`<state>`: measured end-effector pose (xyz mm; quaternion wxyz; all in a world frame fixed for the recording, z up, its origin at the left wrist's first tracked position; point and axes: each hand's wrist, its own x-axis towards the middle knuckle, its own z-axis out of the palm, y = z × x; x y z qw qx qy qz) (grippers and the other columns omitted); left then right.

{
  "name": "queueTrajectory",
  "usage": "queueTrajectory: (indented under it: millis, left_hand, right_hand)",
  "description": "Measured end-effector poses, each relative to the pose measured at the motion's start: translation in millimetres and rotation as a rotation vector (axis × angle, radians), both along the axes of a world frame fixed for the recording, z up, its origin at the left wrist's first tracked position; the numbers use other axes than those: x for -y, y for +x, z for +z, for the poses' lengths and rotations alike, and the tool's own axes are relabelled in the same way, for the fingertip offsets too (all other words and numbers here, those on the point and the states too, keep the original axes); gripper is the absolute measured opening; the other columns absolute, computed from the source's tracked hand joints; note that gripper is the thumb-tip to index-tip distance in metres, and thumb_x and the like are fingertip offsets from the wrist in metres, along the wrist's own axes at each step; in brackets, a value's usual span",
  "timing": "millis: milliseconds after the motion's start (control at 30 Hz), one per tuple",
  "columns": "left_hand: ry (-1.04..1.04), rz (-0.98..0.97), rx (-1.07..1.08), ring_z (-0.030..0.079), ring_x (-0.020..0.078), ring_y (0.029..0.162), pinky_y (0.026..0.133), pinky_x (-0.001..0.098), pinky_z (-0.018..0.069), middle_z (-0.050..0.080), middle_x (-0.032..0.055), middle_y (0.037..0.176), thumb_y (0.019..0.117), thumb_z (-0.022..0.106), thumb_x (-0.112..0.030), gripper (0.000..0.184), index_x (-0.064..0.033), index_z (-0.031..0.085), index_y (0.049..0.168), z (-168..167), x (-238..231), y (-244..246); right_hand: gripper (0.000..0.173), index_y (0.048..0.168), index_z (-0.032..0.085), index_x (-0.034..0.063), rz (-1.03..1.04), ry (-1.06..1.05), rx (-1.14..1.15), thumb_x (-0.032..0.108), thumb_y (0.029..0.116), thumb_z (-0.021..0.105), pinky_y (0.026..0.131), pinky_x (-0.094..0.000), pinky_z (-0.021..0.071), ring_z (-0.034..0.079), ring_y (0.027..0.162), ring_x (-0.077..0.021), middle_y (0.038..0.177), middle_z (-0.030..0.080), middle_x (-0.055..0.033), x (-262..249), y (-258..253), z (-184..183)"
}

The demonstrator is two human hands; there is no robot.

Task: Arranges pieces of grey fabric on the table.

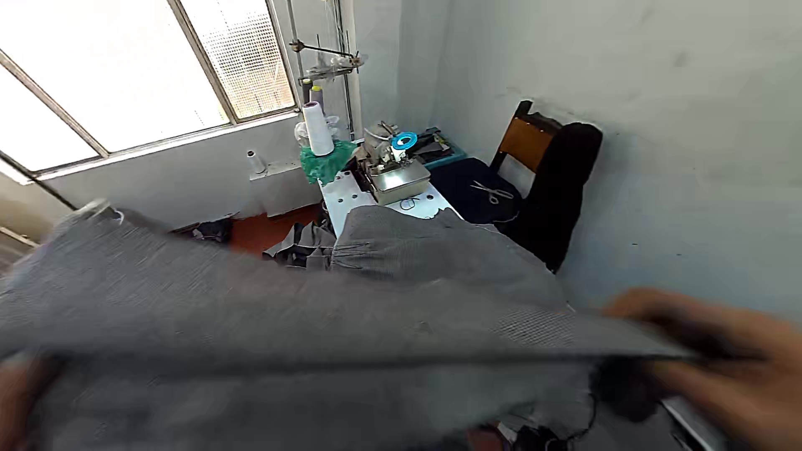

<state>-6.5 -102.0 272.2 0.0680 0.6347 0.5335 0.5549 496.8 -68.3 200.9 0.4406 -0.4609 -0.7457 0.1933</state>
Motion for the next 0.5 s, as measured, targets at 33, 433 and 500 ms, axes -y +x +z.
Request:
queueTrajectory:
  millis: [33,433,500]
  left_hand:
    - [-0.04,0.012,0.04,0.062,-0.0137,0.082,0.077,0.0113,0.0548,0.066,-0.0199,0.088,0.0975,0.05,-0.003,0.016,-0.0046,0.062,0.108,-20.5,-31.8,12.6]
    - [-0.785,-0.013,0.186,0.067,0.0376,0.103,0.096,0.057,0.0505,0.069,0.0248,0.11,0.108,0.053,-0.025,0.037,0.0037,0.059,0.131,-280.4,-288.1,110.1]
    - [-0.971,-0.13,0.152,0.067,0.0358,0.112,0.1,0.0536,0.0523,0.065,0.0247,0.127,0.1087,0.047,-0.012,0.035,0.0036,0.054,0.139,-326.8,-258.8,71.3]
  right_hand:
    - [0.012,0.093,0.067,0.0091,-0.12,0.022,0.081,0.016,0.0831,0.071,0.064,-0.0157,0.0513,0.059,0.072,0.0059,0.08,0.065,0.0084,-4.6,16.3,22.9]
    - [0.093,0.161,0.029,0.0056,-0.236,-0.627,0.565,0.054,0.0924,0.069,0.089,-0.0715,0.0514,0.065,0.108,-0.0537,0.142,0.054,-0.033,-195.3,-8.0,-246.5]
    - [0.093,0.163,0.025,0.0088,-0.212,-0.724,0.619,0.06,0.0946,0.061,0.091,-0.0683,0.0524,0.065,0.11,-0.0513,0.143,0.052,-0.0309,-195.3,-16.7,-288.9]
